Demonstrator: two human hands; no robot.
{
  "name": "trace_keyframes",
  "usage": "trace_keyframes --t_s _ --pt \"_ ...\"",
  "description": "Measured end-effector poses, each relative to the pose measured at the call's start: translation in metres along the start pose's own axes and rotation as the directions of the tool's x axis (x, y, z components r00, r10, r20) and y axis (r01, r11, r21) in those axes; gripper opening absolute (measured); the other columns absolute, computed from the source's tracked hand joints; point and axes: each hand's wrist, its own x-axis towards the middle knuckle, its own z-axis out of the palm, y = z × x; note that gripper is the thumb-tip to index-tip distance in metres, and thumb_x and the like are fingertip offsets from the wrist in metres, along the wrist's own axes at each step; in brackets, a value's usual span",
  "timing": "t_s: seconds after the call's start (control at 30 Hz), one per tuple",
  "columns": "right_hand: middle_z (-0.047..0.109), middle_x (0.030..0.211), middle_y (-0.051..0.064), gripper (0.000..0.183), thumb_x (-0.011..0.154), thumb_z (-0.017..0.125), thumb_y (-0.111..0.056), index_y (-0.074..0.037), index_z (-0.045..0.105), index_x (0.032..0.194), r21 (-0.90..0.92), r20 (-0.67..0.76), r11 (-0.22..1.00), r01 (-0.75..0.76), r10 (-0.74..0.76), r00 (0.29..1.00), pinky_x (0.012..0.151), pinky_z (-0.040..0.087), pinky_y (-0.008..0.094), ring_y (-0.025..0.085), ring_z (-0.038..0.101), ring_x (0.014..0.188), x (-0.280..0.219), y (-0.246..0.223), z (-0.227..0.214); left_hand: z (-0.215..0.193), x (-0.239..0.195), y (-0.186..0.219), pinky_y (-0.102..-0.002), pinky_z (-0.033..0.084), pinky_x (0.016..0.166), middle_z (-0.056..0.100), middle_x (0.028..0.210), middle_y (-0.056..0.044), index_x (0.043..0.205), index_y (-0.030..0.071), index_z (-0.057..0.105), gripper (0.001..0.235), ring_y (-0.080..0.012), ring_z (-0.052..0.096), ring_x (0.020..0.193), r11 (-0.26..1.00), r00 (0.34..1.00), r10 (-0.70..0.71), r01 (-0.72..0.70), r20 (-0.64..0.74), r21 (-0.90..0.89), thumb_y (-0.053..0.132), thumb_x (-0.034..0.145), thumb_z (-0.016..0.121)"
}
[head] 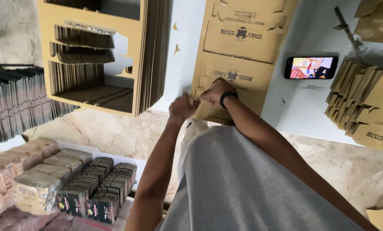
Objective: Manually punching out pre-cut shapes from cardboard sheets and folding them into packaging inserts.
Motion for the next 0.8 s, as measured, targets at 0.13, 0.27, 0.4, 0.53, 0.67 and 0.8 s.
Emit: trace_keyframes --t_s 0.13,0.27,0.4,0.53,0.67,0.8 --pt "0.070 0.058 0.005 0.027 0.069 0.081 -0.039 -0.013 0.075 0.063 0.040 0.027 0.998 -0.051 0.050 0.998 0.067 0.054 0.030 0.022 0.070 0.061 -0.011 -0.009 -0.003 0.010 -0.022 -0.010 -0.053 0.059 0.086 0.071 0.107 -0.023 0.118 0.005 0.060 0.057 -0.0451 0.071 0.106 0.999 0.996 -0.012 0.017 0.086 -0.052 0.057 0.097 0.053" --pt "0.072 0.060 0.005 0.025 0.066 0.083 -0.041 -0.017 0.077 0.061 0.000 0.023 0.997 -0.072 0.072 0.997 0.076 0.058 0.034 0.027 0.076 0.076 -0.004 -0.004 -0.009 -0.012 -0.020 0.018 -0.056 0.058 0.087 0.068 0.112 -0.023 0.120 -0.001 0.060 0.051 -0.0470 0.070 0.105 0.981 0.984 -0.023 -0.011 0.175 0.193 0.043 0.098 0.046" --pt "0.069 0.055 0.002 0.024 0.065 0.081 -0.040 -0.018 0.075 0.058 -0.008 -0.018 0.997 -0.081 0.080 0.997 0.077 0.060 0.036 0.027 0.077 0.076 0.000 0.005 -0.006 0.004 -0.012 0.015 -0.052 0.060 0.089 0.072 0.108 -0.023 0.115 0.004 0.062 0.052 -0.0440 0.071 0.108 0.986 0.985 -0.089 0.066 0.148 0.156 0.050 0.096 0.046" --pt "0.067 0.050 -0.001 0.020 0.065 0.080 -0.038 -0.020 0.076 0.059 0.023 -0.014 0.998 -0.057 0.057 0.998 0.073 0.060 0.031 0.022 0.076 0.065 0.008 0.011 0.002 0.057 0.025 -0.019 -0.053 0.062 0.077 0.073 0.090 -0.023 0.104 0.005 0.066 0.040 -0.0428 0.075 0.094 0.979 0.987 -0.154 0.144 0.057 0.143 0.039 0.094 0.048" --pt "0.066 0.048 0.001 0.018 0.067 0.074 -0.026 -0.020 0.073 0.051 -0.082 -0.021 0.996 -0.047 0.045 0.999 0.070 0.058 0.031 0.026 0.076 0.065 0.004 0.009 -0.004 0.010 -0.016 0.024 -0.056 0.062 0.078 0.072 0.097 -0.025 0.111 0.004 0.057 0.037 -0.0467 0.074 0.096 0.989 0.995 -0.091 0.085 0.045 0.125 0.036 0.092 0.058" --pt "0.058 0.039 0.002 0.020 0.066 0.068 -0.021 -0.016 0.071 0.047 0.084 -0.091 0.996 0.042 -0.034 0.995 0.058 0.056 0.033 0.025 0.064 0.043 -0.006 0.018 -0.006 -0.013 -0.014 0.022 -0.052 0.061 0.073 0.072 0.079 -0.021 0.107 0.002 0.052 0.053 -0.0414 0.076 0.084 1.000 0.994 -0.023 0.022 0.109 0.015 0.052 0.093 0.064"
